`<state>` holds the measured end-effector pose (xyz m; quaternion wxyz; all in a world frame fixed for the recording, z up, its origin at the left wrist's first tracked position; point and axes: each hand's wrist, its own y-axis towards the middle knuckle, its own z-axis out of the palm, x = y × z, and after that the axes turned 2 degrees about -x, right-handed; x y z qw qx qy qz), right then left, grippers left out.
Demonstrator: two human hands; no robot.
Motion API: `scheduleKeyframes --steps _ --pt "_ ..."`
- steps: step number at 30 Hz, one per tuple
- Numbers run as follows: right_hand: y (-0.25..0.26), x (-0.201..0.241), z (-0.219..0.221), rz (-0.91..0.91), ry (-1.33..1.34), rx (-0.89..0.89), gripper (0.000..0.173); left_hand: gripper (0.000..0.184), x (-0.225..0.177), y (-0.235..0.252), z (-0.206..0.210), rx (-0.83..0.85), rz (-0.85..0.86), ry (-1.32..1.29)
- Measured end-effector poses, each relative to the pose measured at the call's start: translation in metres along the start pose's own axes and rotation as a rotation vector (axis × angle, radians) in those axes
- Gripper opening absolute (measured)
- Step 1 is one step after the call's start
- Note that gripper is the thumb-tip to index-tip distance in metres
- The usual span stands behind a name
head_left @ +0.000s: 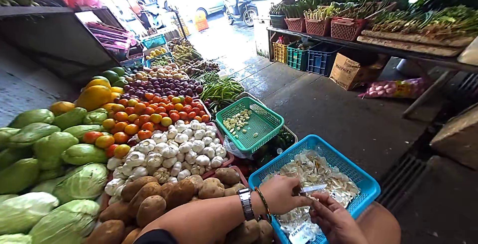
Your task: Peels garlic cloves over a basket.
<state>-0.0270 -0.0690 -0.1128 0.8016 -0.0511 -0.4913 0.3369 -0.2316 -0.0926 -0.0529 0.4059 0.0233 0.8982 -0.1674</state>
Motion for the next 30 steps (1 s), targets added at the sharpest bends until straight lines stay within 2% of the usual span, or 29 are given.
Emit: scheduleKeyframes --steps 3,7,10,13,18,24,26,30 --pt "0.003 -0.004 -0.006 0.106 0.172 0.100 0.013 0.036 -0.001 -0.003 0.001 -0.006 0.086 0.027" --pt "-0.002 -0.001 -0.002 0.172 0.185 0.057 0.015 0.032 -0.001 -0.007 0.005 -0.013 0.236 0.269" --pt "-0.003 0.003 -0.003 0.147 0.089 0.059 0.025 0.028 -0.006 -0.010 0.009 0.012 0.232 0.404" --pt "-0.005 0.005 -0.001 0.112 0.052 0.046 0.027 0.030 -0.009 -0.012 0.012 0.014 0.212 0.461" --pt "-0.009 0.014 -0.003 0.035 -0.110 0.089 0.033 0.031 -0.004 -0.013 0.019 -0.046 0.335 0.526" --pt "-0.013 0.015 0.004 0.052 -0.100 0.112 0.029 0.025 -0.004 -0.013 0.021 -0.137 0.331 0.530" --pt "-0.014 0.010 0.009 0.076 -0.090 0.105 0.022 0.027 -0.004 -0.013 0.018 -0.176 0.330 0.533" --pt "-0.018 0.000 0.021 -0.002 0.121 0.085 0.013 0.023 -0.001 -0.013 0.019 -0.270 0.403 0.508"
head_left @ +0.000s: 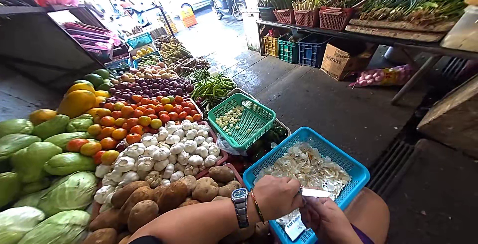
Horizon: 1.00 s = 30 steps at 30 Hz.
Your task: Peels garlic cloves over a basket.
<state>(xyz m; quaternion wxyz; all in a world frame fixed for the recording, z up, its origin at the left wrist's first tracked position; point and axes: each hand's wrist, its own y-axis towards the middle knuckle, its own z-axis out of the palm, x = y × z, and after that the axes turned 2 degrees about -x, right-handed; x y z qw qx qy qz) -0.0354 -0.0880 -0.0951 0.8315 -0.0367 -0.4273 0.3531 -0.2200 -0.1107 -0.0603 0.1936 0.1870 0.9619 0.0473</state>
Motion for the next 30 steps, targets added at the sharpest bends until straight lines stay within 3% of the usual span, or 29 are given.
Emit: scheduleKeyframes --steps 4,7,11,15,18,21,26,30 --pt "-0.001 0.004 -0.004 -0.018 0.096 0.128 0.010 0.018 -0.001 -0.002 0.002 -0.140 0.067 -0.060" --pt "0.001 0.001 -0.007 -0.219 -0.035 0.183 0.005 0.018 -0.007 -0.003 0.003 -0.172 -0.008 -0.203" --pt "0.003 -0.003 -0.009 -0.406 -0.177 0.149 0.007 0.027 -0.011 0.003 -0.009 0.052 -0.189 -0.445" --pt "0.003 -0.003 -0.015 -0.392 -0.210 0.124 0.011 0.038 -0.002 0.009 -0.012 0.225 -0.221 -0.595" --pt "0.002 -0.001 -0.016 -0.378 -0.331 0.114 0.016 0.037 0.000 0.011 -0.013 0.286 -0.269 -0.707" --pt "0.003 0.001 -0.018 -0.372 -0.309 0.128 0.018 0.032 0.000 0.012 -0.011 0.279 -0.366 -0.932" --pt "0.009 -0.006 -0.020 -0.614 -0.404 0.132 0.019 0.026 -0.005 0.011 -0.007 0.230 -0.480 -1.250" --pt "0.010 -0.009 -0.023 -0.766 -0.561 0.092 0.022 0.026 -0.003 0.011 -0.006 0.200 -0.403 -1.218"
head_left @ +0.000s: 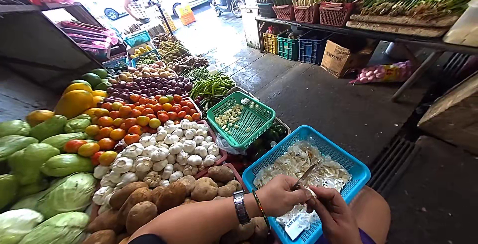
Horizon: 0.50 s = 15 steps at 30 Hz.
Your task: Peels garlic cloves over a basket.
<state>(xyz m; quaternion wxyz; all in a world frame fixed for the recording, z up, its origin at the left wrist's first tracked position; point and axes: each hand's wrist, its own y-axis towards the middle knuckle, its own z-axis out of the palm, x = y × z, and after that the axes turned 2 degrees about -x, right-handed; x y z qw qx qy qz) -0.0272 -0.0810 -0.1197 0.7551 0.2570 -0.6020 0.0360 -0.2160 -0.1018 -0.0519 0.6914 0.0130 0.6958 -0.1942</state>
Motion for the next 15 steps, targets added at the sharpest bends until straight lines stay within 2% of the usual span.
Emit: scheduleKeyframes --steps 4,9,11,15 --pt "-0.005 0.001 -0.005 -0.035 -0.158 -0.005 0.021 0.026 0.001 0.000 -0.001 -0.006 0.038 0.130" --pt "-0.005 -0.007 -0.014 -0.130 -0.382 0.005 0.019 0.027 -0.006 -0.002 0.001 -0.001 0.061 0.173" --pt "-0.007 -0.009 -0.013 -0.079 -0.343 -0.028 0.019 0.029 -0.011 -0.004 0.001 0.004 0.068 0.279" --pt "-0.003 0.001 -0.006 0.155 -0.204 -0.132 0.022 0.046 -0.009 -0.002 -0.002 -0.083 -0.107 0.584"
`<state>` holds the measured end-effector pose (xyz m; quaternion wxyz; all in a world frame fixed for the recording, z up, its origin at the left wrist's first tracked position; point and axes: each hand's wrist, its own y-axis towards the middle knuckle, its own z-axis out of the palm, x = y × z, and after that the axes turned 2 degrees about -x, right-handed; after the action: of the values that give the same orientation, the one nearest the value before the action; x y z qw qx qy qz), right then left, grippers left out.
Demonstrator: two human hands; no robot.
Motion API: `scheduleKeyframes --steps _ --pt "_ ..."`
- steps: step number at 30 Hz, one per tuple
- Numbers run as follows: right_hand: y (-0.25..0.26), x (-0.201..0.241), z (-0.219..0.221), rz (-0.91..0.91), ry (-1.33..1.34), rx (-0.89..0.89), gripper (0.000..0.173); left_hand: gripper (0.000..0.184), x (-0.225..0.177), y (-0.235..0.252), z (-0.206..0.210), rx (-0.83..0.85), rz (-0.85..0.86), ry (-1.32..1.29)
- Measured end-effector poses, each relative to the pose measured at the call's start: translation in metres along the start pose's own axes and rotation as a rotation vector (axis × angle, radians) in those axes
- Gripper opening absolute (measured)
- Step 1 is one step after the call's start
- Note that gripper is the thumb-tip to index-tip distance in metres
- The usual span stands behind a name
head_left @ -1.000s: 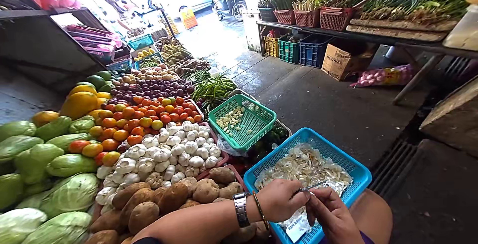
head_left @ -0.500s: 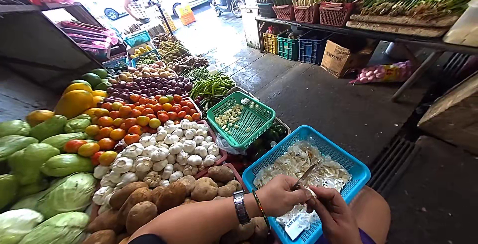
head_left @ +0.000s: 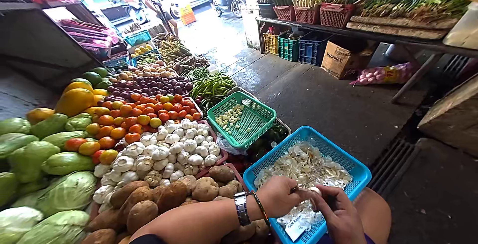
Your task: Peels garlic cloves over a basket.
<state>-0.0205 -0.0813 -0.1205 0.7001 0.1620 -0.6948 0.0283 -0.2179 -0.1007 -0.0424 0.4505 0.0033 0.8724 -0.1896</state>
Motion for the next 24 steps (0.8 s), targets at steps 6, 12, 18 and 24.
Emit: scheduleKeyframes --steps 6,12,18,24 --pt "-0.002 0.023 0.003 0.232 0.112 0.095 0.028 0.039 0.008 -0.001 0.006 -0.140 0.127 0.036" --pt "0.001 0.033 0.006 0.345 0.275 0.061 0.024 0.033 0.007 -0.001 0.002 -0.135 0.191 0.210" --pt "0.000 0.033 0.008 0.375 0.350 0.083 0.025 0.025 0.004 -0.002 0.001 -0.131 0.144 0.192" --pt "-0.005 0.027 0.013 0.239 0.295 0.103 0.025 0.022 -0.003 -0.004 -0.001 -0.147 0.103 0.233"
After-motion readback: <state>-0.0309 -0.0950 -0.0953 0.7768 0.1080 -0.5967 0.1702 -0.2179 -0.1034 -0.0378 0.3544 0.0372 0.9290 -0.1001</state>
